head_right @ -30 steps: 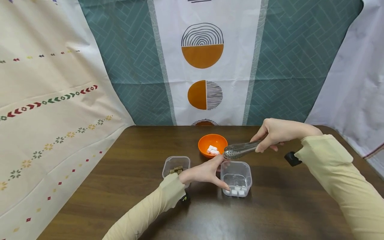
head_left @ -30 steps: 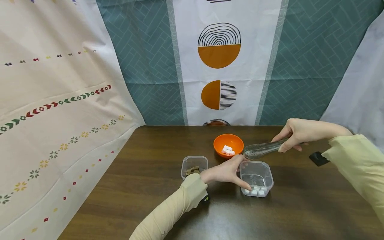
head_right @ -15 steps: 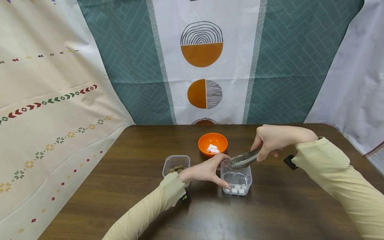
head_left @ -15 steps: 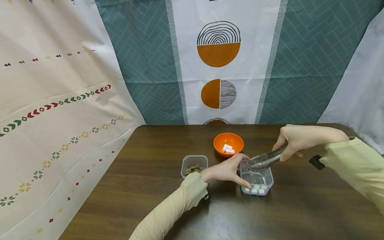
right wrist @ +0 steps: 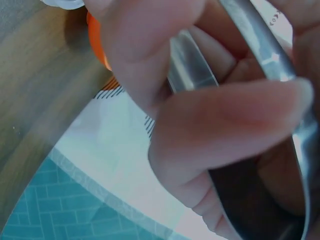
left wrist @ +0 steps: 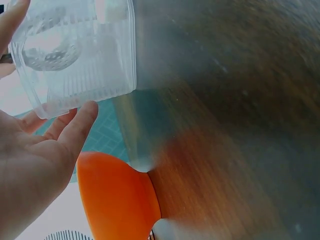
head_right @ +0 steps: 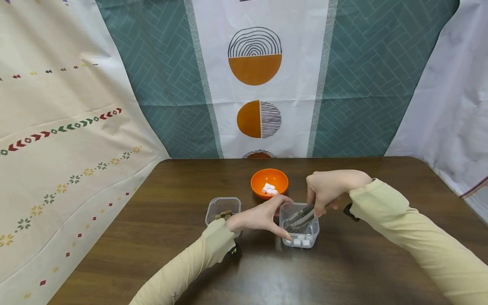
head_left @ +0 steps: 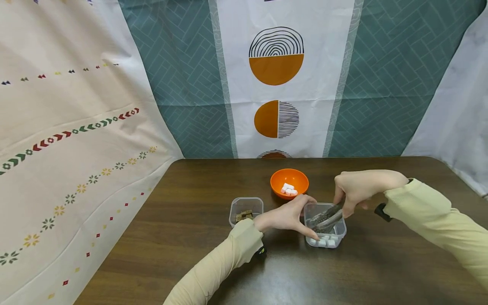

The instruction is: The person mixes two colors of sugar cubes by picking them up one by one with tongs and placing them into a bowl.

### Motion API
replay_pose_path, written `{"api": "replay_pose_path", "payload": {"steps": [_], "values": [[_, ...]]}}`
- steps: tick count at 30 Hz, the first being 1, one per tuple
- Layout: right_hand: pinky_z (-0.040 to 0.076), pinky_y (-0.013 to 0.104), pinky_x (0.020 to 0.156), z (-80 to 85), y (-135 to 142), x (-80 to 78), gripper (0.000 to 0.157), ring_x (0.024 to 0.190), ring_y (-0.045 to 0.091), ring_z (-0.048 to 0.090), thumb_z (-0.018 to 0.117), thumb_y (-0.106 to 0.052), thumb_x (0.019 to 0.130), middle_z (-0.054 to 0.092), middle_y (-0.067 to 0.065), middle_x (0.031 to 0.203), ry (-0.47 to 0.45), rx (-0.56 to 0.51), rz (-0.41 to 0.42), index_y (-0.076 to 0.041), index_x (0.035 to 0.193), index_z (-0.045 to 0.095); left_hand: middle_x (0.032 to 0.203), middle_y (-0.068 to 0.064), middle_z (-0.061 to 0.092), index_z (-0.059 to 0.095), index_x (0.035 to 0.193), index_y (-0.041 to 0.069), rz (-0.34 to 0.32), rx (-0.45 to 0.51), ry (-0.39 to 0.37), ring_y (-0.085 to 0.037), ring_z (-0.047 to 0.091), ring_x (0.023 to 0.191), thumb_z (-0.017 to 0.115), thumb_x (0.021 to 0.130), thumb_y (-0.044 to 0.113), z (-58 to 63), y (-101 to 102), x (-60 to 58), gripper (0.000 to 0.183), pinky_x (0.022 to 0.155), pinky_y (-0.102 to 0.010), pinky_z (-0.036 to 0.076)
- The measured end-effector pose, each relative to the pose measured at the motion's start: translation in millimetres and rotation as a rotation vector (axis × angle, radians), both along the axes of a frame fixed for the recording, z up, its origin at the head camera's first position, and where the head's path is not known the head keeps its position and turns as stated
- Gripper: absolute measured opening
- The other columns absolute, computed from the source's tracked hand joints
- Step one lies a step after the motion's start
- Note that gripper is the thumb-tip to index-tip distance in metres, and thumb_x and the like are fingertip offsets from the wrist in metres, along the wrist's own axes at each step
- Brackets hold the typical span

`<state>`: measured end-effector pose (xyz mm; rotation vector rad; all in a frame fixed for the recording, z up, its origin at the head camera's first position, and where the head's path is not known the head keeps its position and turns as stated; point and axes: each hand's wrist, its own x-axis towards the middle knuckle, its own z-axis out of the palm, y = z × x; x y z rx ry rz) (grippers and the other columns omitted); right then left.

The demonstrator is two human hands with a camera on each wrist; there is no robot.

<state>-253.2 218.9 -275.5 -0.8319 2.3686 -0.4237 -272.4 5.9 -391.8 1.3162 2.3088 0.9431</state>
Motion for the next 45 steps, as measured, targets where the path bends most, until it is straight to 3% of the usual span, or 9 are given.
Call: {"api": "replay_pose_path", "payload": {"steps": [5,13,16,19,24,30,38,45], "values": [[0.043,0.024,0.039,-4.9,-5.4,-2.9,0.013,0.033,0.006,0.044,0.075,-0.008,0.067,0.061,-0.003,0.054,-0.021,0.033,0.012,-0.018,0.074,0.073,0.118,0.002,0.036,0.033,0.13,0.005,0.001,0.002,-0.012,-0.009,0.04,0.095,0.08,0.069,0.03,-0.7,0.5,-0.8,0.081,0.078,-0.017,0.037],[0.048,0.033,0.045,-14.1,-7.3,-6.4,0.013,0.034,0.016,0.05,0.075,-0.007,0.069,0.059,0.001,0.051,-0.054,0.035,-0.009,-0.01,0.081,0.074,0.118,0.001,0.037,0.033,0.129,0.005,-0.004,0.006,-0.029,-0.011,0.041,0.096,0.08,0.069,0.029,-0.9,1.1,-0.7,0.08,0.076,-0.017,0.038],[0.048,0.034,0.045,-17.5,-9.3,-5.2,0.005,0.034,0.017,0.051,0.075,-0.008,0.069,0.058,0.0,0.05,-0.037,0.055,-0.013,-0.013,0.071,0.073,0.118,0.001,0.037,0.033,0.129,0.005,-0.006,0.01,-0.034,-0.012,0.042,0.098,0.08,0.069,0.028,-1.1,1.4,-0.3,0.08,0.077,-0.017,0.038],[0.048,0.032,0.046,-18.8,-11.5,-3.5,0.008,0.033,0.014,0.049,0.074,-0.01,0.07,0.058,0.001,0.05,-0.024,0.064,-0.021,-0.014,0.064,0.072,0.119,0.001,0.037,0.032,0.13,0.005,-0.012,0.013,-0.038,-0.013,0.042,0.098,0.08,0.069,0.027,-1.1,1.2,-0.2,0.08,0.077,-0.017,0.038],[0.048,0.03,0.049,-16.6,-12.7,-1.6,0.005,0.033,0.013,0.049,0.074,-0.01,0.07,0.058,0.002,0.051,-0.009,0.06,-0.047,-0.014,0.068,0.071,0.119,0.001,0.036,0.032,0.13,0.006,-0.012,0.009,-0.045,-0.011,0.041,0.096,0.079,0.07,0.028,-0.8,0.9,-0.6,0.079,0.077,-0.017,0.038],[0.045,0.029,0.044,-12.3,-14.6,0.7,0.015,0.033,0.014,0.049,0.068,-0.006,0.07,0.056,-0.001,0.048,0.073,0.088,-0.021,-0.014,0.057,0.066,0.118,0.001,0.036,0.032,0.13,0.005,-0.01,0.003,-0.023,-0.009,0.04,0.096,0.079,0.07,0.028,-0.8,0.9,-0.8,0.08,0.077,-0.016,0.038],[0.046,0.029,0.045,-12.6,-16.9,-0.1,0.016,0.032,0.012,0.047,0.069,-0.006,0.071,0.053,-0.003,0.046,0.065,0.071,-0.025,-0.013,0.058,0.066,0.12,0.001,0.035,0.032,0.13,0.006,-0.009,0.006,-0.034,-0.01,0.04,0.098,0.079,0.07,0.028,-1.5,-0.5,-1.0,0.08,0.078,-0.017,0.038],[0.049,0.028,0.05,-14.1,-16.2,-3.9,0.006,0.031,0.009,0.046,0.075,-0.01,0.07,0.057,-0.002,0.049,0.01,0.057,-0.026,-0.014,0.072,0.073,0.119,0.001,0.036,0.032,0.13,0.006,-0.011,0.007,-0.032,-0.01,0.04,0.097,0.079,0.07,0.029,-2.2,-0.1,-2.5,0.079,0.077,-0.017,0.038]]}}
